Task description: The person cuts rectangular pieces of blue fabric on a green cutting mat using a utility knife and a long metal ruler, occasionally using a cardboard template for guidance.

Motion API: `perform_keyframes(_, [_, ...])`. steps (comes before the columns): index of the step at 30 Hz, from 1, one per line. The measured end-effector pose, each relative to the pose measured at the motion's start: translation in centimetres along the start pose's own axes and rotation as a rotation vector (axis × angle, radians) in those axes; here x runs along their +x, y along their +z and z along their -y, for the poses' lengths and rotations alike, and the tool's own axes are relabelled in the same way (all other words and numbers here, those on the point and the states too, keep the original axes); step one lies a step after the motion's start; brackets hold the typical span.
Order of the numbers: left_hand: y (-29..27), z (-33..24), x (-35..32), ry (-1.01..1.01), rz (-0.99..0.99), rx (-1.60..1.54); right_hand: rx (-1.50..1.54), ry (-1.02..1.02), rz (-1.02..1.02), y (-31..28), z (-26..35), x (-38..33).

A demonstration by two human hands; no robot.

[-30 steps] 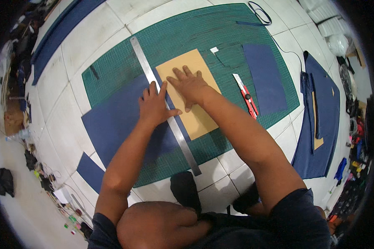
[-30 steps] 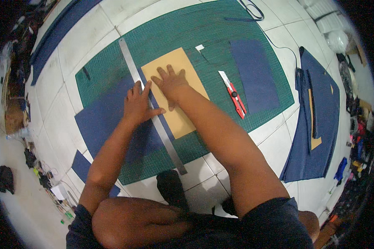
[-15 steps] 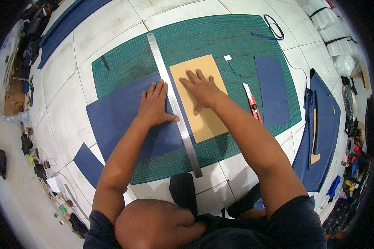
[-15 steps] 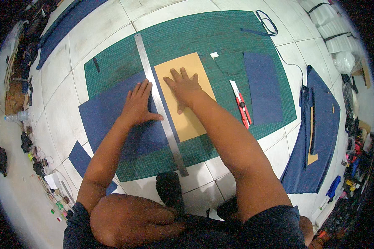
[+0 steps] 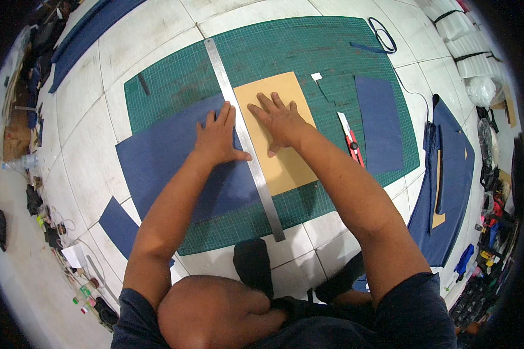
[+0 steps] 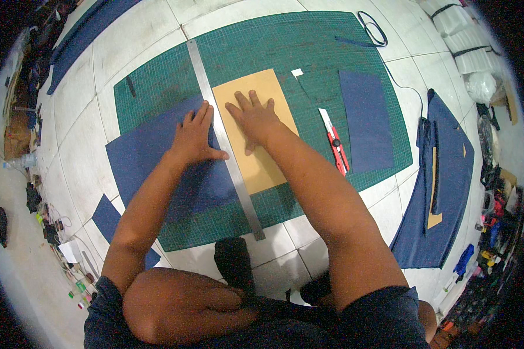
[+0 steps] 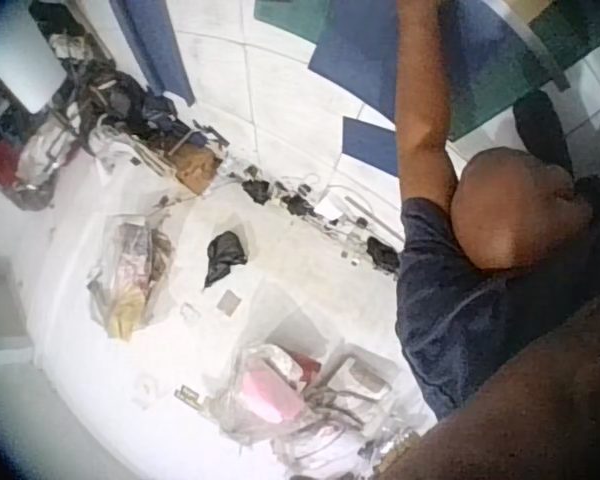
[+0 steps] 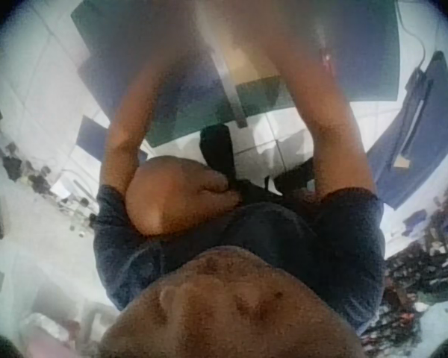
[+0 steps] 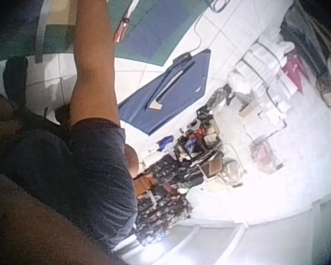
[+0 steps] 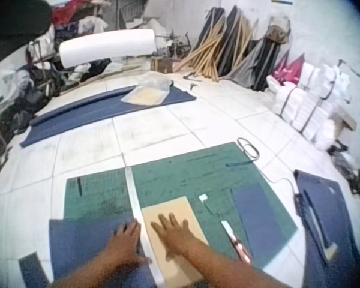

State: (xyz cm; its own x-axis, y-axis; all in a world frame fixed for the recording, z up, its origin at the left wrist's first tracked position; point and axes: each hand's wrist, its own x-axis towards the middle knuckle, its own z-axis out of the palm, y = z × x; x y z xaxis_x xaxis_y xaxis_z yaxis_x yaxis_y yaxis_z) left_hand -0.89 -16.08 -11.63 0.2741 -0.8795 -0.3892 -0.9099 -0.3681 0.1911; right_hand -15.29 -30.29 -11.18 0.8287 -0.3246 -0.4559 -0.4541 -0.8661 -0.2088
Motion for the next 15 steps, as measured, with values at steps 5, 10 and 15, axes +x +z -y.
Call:
perform_keyframes(5, [-0.54,-0.3,0.33,-0.003,0.034,-0.007,-0.013,-0.003,0.013,-0.05,-0.15,-0.06])
perform_keyframes(10, [-0.54,-0.3,0.49,0.005,0.041,0.008,-0.03,-0.002,0.014,-0.16,-0.14,-0.15])
perform_keyframes(15, [-0.17,-0.55,0.17,-0.002,0.045,0.039,-0.06,0.013,-0.005,-0.07,0.22,-0.42])
